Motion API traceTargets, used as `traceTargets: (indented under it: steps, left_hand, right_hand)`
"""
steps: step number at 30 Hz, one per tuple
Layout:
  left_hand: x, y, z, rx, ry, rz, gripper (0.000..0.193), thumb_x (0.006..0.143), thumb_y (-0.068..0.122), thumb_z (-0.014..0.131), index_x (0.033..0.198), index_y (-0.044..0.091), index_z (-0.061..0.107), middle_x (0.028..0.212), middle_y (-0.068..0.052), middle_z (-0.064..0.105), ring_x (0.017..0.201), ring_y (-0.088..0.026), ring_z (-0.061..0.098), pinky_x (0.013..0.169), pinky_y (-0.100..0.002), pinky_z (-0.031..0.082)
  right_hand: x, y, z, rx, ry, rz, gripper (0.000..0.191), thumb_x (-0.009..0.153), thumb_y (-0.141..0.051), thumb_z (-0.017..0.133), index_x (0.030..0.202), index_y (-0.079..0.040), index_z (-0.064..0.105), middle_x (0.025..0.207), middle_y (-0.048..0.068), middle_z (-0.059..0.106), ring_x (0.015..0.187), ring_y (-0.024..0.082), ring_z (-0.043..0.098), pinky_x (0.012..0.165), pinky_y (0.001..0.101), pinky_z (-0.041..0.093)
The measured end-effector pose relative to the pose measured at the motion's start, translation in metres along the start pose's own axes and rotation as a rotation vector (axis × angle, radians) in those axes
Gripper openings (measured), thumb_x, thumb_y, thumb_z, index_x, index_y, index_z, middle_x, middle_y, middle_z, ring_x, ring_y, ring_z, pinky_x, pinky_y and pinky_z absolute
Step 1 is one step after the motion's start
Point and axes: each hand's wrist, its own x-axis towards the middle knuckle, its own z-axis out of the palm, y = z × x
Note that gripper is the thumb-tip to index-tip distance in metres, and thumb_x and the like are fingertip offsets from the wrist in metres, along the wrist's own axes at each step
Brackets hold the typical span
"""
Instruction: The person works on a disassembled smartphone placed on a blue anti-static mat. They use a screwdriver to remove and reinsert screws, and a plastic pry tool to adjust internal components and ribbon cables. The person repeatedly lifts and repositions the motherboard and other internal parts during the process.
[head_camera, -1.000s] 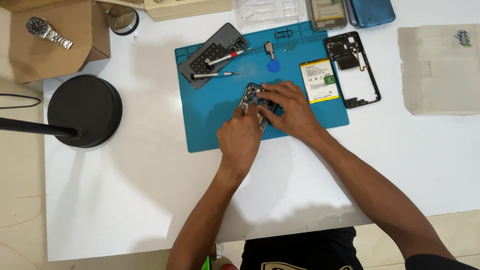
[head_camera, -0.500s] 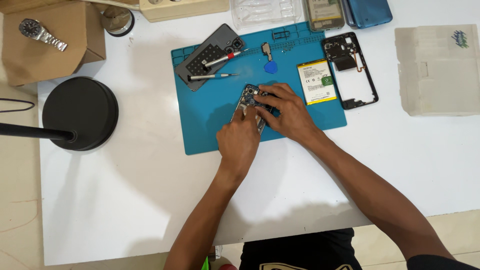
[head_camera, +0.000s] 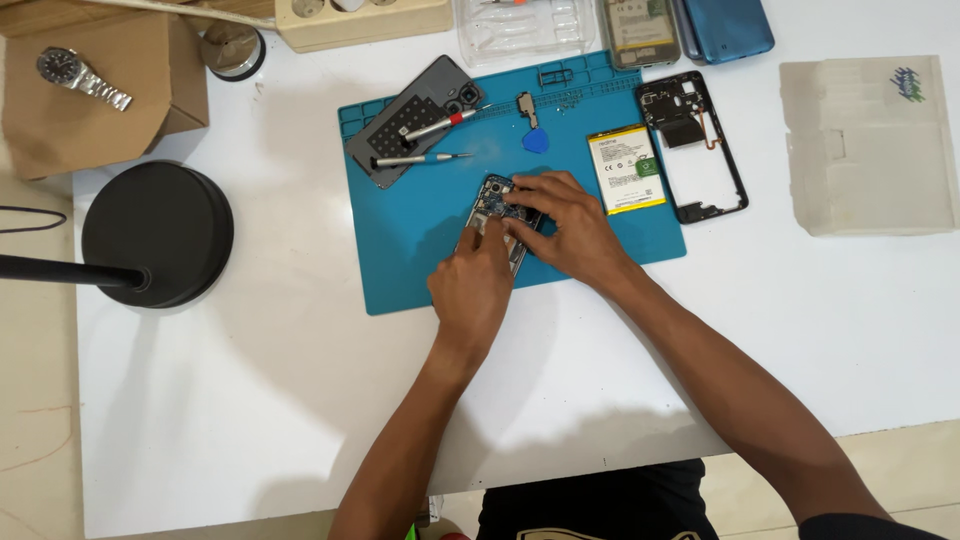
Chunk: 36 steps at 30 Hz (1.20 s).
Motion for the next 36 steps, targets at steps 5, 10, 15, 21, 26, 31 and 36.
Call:
traceTargets:
  steps: [5, 10, 15, 21, 26, 31, 36]
  left_hand:
    - [0.002, 0.001, -0.009, -0.001, -0.016, -0.026, 0.020, 0.095, 0.021, 0.070, 0.106, 0.004, 0.074, 0.087, -0.012, 0.075, 0.054, -0.025, 0.072, 0.037, -0.035, 0.051]
    - [0.005, 0.001, -0.014, 0.001, -0.013, 0.001, 0.016, 0.095, 0.019, 0.069, 0.100, 0.005, 0.075, 0.086, -0.012, 0.075, 0.054, -0.024, 0.071, 0.038, -0.035, 0.051]
    - [0.009, 0.003, -0.020, 0.016, -0.043, 0.018, 0.014, 0.093, 0.017, 0.070, 0.095, 0.004, 0.075, 0.084, -0.013, 0.074, 0.052, -0.024, 0.071, 0.037, -0.035, 0.050]
    - [0.014, 0.005, -0.020, 0.048, -0.092, 0.013, 0.008, 0.088, 0.014, 0.073, 0.090, 0.007, 0.074, 0.081, -0.012, 0.074, 0.056, -0.026, 0.072, 0.039, -0.037, 0.050]
    - [0.008, 0.005, -0.012, 0.063, -0.029, 0.032, 0.011, 0.086, 0.011, 0.073, 0.095, 0.005, 0.074, 0.087, -0.011, 0.076, 0.056, -0.025, 0.072, 0.039, -0.035, 0.051]
    - [-0.001, 0.000, -0.002, 0.094, 0.103, 0.095, 0.020, 0.090, 0.010, 0.072, 0.108, 0.004, 0.075, 0.093, -0.011, 0.077, 0.057, -0.021, 0.072, 0.040, -0.030, 0.050]
    - [-0.005, -0.002, 0.006, 0.109, 0.107, 0.093, 0.022, 0.091, 0.008, 0.072, 0.112, 0.004, 0.076, 0.092, -0.011, 0.077, 0.054, -0.018, 0.071, 0.036, -0.029, 0.048]
  right_hand:
    - [0.000, -0.001, -0.001, 0.014, -0.010, 0.019, 0.036, 0.084, -0.018, 0.085, 0.117, -0.006, 0.075, 0.133, 0.011, 0.069, 0.128, 0.031, 0.059, 0.105, 0.0407, 0.052]
    - [0.000, 0.001, 0.000, 0.012, -0.006, 0.013, 0.037, 0.083, -0.017, 0.085, 0.117, -0.006, 0.075, 0.134, 0.011, 0.069, 0.128, 0.030, 0.059, 0.106, 0.0404, 0.052]
    - [-0.001, 0.001, 0.001, 0.013, -0.019, 0.019, 0.038, 0.082, -0.017, 0.086, 0.117, -0.006, 0.075, 0.134, 0.011, 0.068, 0.128, 0.030, 0.059, 0.105, 0.0400, 0.052]
    - [0.000, 0.001, 0.000, 0.002, -0.015, -0.015, 0.034, 0.082, -0.015, 0.086, 0.114, -0.005, 0.077, 0.133, 0.011, 0.068, 0.126, 0.029, 0.059, 0.103, 0.0395, 0.053]
    - [-0.003, 0.000, 0.001, -0.011, 0.003, -0.039, 0.033, 0.083, -0.012, 0.084, 0.114, -0.004, 0.077, 0.134, 0.012, 0.068, 0.125, 0.029, 0.060, 0.101, 0.0382, 0.055]
    - [-0.003, 0.001, 0.002, -0.021, 0.021, -0.064, 0.031, 0.084, -0.011, 0.084, 0.114, -0.004, 0.077, 0.133, 0.012, 0.069, 0.124, 0.029, 0.061, 0.102, 0.0386, 0.054]
    - [-0.003, 0.004, 0.001, -0.025, 0.016, -0.058, 0.031, 0.084, -0.013, 0.084, 0.113, -0.004, 0.078, 0.133, 0.012, 0.069, 0.124, 0.030, 0.060, 0.102, 0.0388, 0.054]
